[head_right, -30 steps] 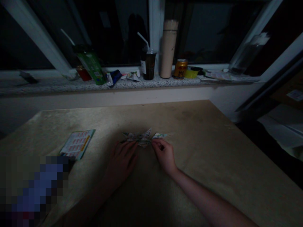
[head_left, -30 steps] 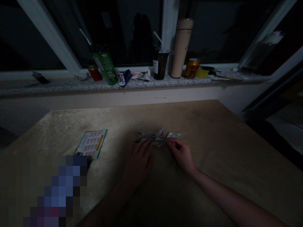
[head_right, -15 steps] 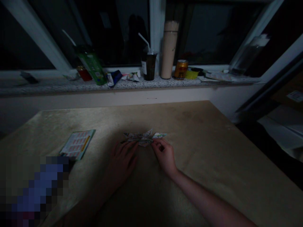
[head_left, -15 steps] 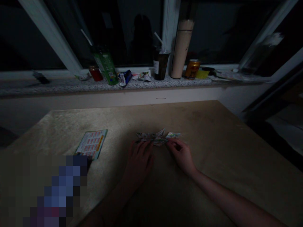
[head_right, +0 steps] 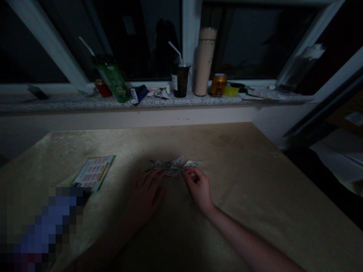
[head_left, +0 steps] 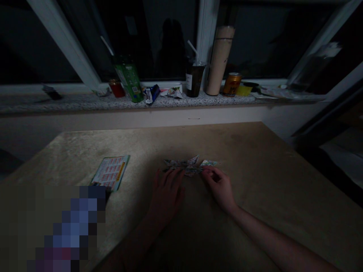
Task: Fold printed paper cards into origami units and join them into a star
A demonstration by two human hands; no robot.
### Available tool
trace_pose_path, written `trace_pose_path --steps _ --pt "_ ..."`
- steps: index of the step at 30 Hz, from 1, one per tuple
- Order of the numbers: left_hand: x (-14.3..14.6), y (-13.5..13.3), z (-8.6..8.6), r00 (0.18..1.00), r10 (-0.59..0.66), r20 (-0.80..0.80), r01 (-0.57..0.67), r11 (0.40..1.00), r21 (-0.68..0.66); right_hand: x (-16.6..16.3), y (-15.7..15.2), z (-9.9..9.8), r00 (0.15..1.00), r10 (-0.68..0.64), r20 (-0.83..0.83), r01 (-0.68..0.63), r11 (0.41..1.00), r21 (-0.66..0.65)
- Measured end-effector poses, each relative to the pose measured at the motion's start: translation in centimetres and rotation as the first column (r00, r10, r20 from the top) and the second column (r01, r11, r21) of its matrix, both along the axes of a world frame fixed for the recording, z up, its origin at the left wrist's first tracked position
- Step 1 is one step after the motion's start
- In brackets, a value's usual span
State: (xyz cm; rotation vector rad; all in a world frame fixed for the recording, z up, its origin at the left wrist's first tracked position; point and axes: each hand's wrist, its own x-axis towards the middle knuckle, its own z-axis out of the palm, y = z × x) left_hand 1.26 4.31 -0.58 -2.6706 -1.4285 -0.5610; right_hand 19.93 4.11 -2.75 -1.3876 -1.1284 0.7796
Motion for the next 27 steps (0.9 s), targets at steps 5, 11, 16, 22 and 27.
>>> trace_pose_path --steps 5,11,16,22,27 --pt "-0.6 -0.5 -0.1 0.982 -0.163 0.093 0.164 0.986 0.002 0.0 -0.9 0.5 0.995 -0.010 0.104 -0.002 0.993 0.117" --pt "-0.8 -1.6 0.3 0.971 -0.234 0.041 0.236 0.969 -0.068 -0.3 -2.4 1.1 0.897 0.245 0.367 -0.338 0.916 0.214" --pt "-1.4 -2.3 0.4 0.985 -0.166 -0.035 0.159 0.975 -0.152 -1.2 -3.2 1.3 0.692 0.419 0.588 -0.568 0.819 0.084" --pt "-3.8 -2.8 -0.7 0.997 -0.071 -0.019 0.067 0.985 -0.156 -3.1 -3.4 1.0 0.538 0.501 0.678 -0.673 0.740 -0.013" --pt "-5.8 -3.1 -1.7 1.000 -0.003 0.014 0.005 0.992 -0.129 -5.2 -2.6 1.3 0.469 0.546 0.694 -0.725 0.687 -0.050"
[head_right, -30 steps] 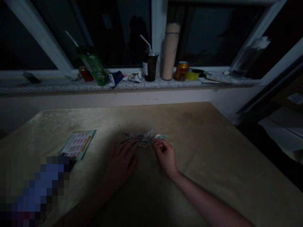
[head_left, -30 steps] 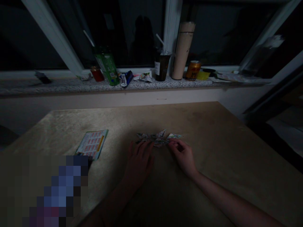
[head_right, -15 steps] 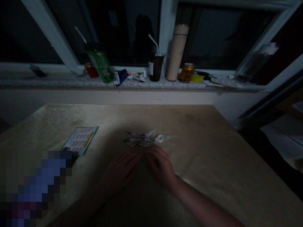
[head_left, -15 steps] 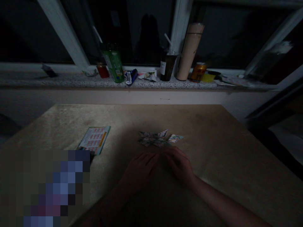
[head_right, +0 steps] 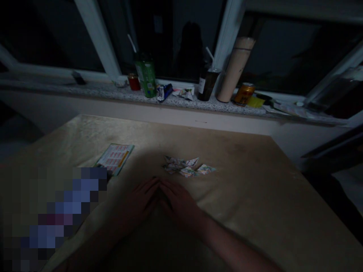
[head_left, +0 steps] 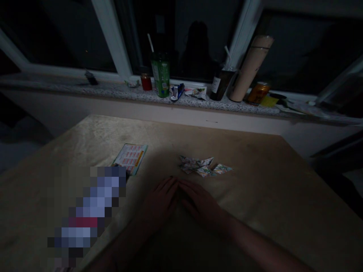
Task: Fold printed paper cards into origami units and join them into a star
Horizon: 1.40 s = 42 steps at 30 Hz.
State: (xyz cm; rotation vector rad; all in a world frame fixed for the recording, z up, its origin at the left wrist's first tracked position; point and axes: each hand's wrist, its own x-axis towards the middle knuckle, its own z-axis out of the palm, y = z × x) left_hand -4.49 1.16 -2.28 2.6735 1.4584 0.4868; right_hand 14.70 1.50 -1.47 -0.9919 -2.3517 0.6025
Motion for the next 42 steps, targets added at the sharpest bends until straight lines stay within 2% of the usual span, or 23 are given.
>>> trace_pose_path --steps 9,18,24,30,34,39,42 --pt "-2.8 -1.6 -1.4 0.993 0.114 -0.004 -0.114 0.993 0.018 -3.1 1.1 0.2 0.995 0.096 0.004 -0.096 0.995 0.000" --pt "-4.6 -2.7 -0.9 0.968 0.249 0.007 -0.250 0.968 0.021 -6.5 2.4 -0.1 0.986 0.162 0.041 -0.162 0.987 0.012" --pt "-5.4 -3.1 -1.0 0.948 0.315 0.041 -0.315 0.949 -0.020 -8.5 3.3 -0.4 0.982 0.188 -0.006 -0.188 0.982 0.029" --pt "-5.7 -3.6 -1.3 0.928 0.366 0.063 -0.368 0.930 0.015 -10.4 4.7 -0.2 0.979 0.203 0.025 -0.205 0.976 0.077" --pt "-5.5 -3.9 -1.4 0.926 0.375 0.053 -0.377 0.926 0.034 -11.8 6.6 0.3 0.971 0.235 0.051 -0.239 0.966 0.100" --pt "-5.2 -3.9 -1.2 0.932 0.361 0.039 -0.362 0.932 0.032 -13.3 9.5 0.1 0.981 0.186 0.055 -0.193 0.963 0.191" --pt "-5.2 -4.0 -0.8 0.938 0.345 0.033 -0.346 0.938 0.004 -13.8 10.3 0.0 0.943 0.284 0.174 -0.316 0.928 0.197"
